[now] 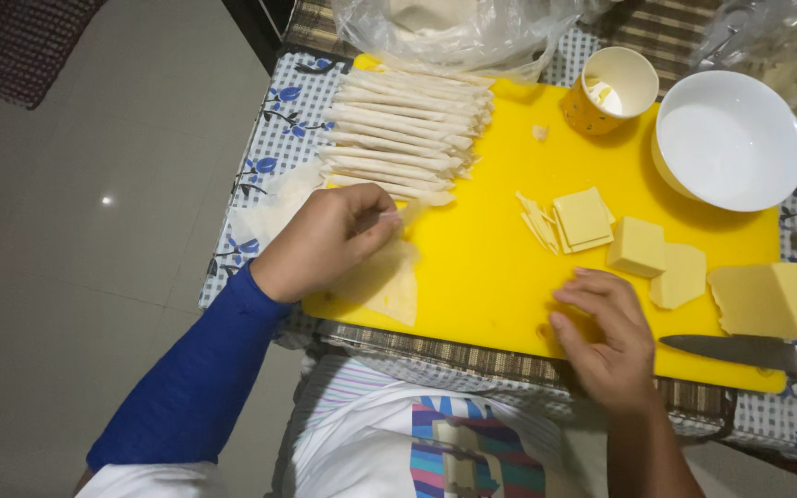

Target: The person places a small piece of cheese onto a thin dough wrapper on a yellow cutting board, folds the wrapper into a triangular shape, and seals the edges. This process is repeated multiple times, creating a stack of finished pastries.

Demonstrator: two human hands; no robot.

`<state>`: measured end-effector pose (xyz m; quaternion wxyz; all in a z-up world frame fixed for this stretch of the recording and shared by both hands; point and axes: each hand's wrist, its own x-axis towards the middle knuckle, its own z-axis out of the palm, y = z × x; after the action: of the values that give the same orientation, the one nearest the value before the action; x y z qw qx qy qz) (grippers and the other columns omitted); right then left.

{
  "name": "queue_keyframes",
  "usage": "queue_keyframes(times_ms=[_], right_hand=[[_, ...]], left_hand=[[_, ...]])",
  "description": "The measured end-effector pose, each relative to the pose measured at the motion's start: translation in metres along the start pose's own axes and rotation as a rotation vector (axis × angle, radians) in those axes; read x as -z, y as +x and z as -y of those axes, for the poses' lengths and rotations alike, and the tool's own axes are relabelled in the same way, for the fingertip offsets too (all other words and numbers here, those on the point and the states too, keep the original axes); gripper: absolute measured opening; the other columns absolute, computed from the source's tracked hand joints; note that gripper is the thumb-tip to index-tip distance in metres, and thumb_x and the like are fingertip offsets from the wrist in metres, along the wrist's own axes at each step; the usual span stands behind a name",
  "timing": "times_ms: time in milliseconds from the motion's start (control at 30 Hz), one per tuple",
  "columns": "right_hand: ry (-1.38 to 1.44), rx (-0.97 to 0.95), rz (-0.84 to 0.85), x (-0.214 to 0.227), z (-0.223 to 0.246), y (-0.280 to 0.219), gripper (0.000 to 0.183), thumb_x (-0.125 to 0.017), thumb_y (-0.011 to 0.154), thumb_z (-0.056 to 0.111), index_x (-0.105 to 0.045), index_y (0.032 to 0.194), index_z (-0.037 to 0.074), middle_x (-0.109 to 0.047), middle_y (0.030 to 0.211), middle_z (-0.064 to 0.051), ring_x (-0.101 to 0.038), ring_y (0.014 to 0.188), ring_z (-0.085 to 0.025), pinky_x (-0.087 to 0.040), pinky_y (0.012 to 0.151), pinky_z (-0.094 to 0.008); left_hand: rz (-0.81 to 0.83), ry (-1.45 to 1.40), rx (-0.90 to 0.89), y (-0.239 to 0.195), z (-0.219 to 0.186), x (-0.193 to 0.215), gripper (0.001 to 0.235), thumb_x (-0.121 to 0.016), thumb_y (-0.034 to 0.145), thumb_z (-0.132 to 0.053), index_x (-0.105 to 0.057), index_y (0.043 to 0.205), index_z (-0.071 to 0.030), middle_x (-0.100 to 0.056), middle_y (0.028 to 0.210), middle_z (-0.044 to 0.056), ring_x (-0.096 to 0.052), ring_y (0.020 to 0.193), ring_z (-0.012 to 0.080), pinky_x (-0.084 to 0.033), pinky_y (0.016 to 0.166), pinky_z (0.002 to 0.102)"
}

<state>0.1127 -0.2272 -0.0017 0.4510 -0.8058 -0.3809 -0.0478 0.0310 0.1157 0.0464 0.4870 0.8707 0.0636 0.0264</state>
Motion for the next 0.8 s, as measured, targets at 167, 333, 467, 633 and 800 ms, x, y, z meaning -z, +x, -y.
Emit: queue_keyframes(times_ms=[167,333,467,633,800], right_hand=[[0.169,-0.084,0.214,-0.022,0.023,0.017,0.03,-0.078,0.085,0.005,-0.071,0.113,0.001,-0.069,0.11,-0.012,-0.068,0.103,-0.025,-0.054,0.092,-0.031],[0.205,0.004,0.33,-0.04,0.041,0.034,0.028,-0.077,0.086,0.007,-0.07,0.113,-0.001,-0.07,0.107,-0.012,-0.069,0.1,-0.025,-0.054,0.09,-0.031],[0.175,0.0,0.291,-0.044,0.041,0.037,0.027,-0.076,0.087,0.007,-0.07,0.112,-0.001,-0.07,0.106,-0.012,-0.07,0.098,-0.024,-0.054,0.088,-0.031],[0.184,-0.049,0.238,-0.046,0.03,0.032,0.025,-0.075,0.087,0.005,-0.07,0.111,-0.001,-0.07,0.104,-0.013,-0.069,0.097,-0.024,-0.053,0.088,-0.03],[0.209,-0.009,0.199,-0.047,0.023,0.024,0.022,-0.074,0.088,0.002,-0.07,0.11,-0.001,-0.07,0.103,-0.012,-0.068,0.097,-0.023,-0.053,0.087,-0.03]], left_hand=[[-0.011,-0.297,0.059,0.0,-0.01,-0.013,0.019,-0.065,0.098,-0.018,-0.07,0.1,0.001,-0.071,0.08,0.001,-0.066,0.07,0.005,-0.056,0.064,0.023],[-0.128,-0.37,0.003,0.004,0.001,-0.002,0.02,-0.066,0.1,-0.018,-0.069,0.104,0.001,-0.071,0.087,0.001,-0.066,0.074,0.0045,-0.058,0.063,0.023],[-0.284,-0.048,-0.001,0.002,0.018,0.026,0.018,-0.068,0.098,-0.014,-0.07,0.109,0.0,-0.074,0.091,0.005,-0.072,0.077,0.0138,-0.058,0.069,0.028],[-0.522,0.62,-0.222,-0.032,0.023,0.026,0.019,-0.076,0.09,-0.008,-0.07,0.106,-0.001,-0.07,0.105,0.017,-0.066,0.099,0.0357,-0.054,0.088,0.042],[-0.075,0.302,-0.469,-0.066,0.011,-0.003,0.036,-0.081,0.074,-0.019,-0.074,0.106,-0.003,-0.067,0.111,0.015,-0.063,0.103,0.0351,-0.05,0.09,0.043]])
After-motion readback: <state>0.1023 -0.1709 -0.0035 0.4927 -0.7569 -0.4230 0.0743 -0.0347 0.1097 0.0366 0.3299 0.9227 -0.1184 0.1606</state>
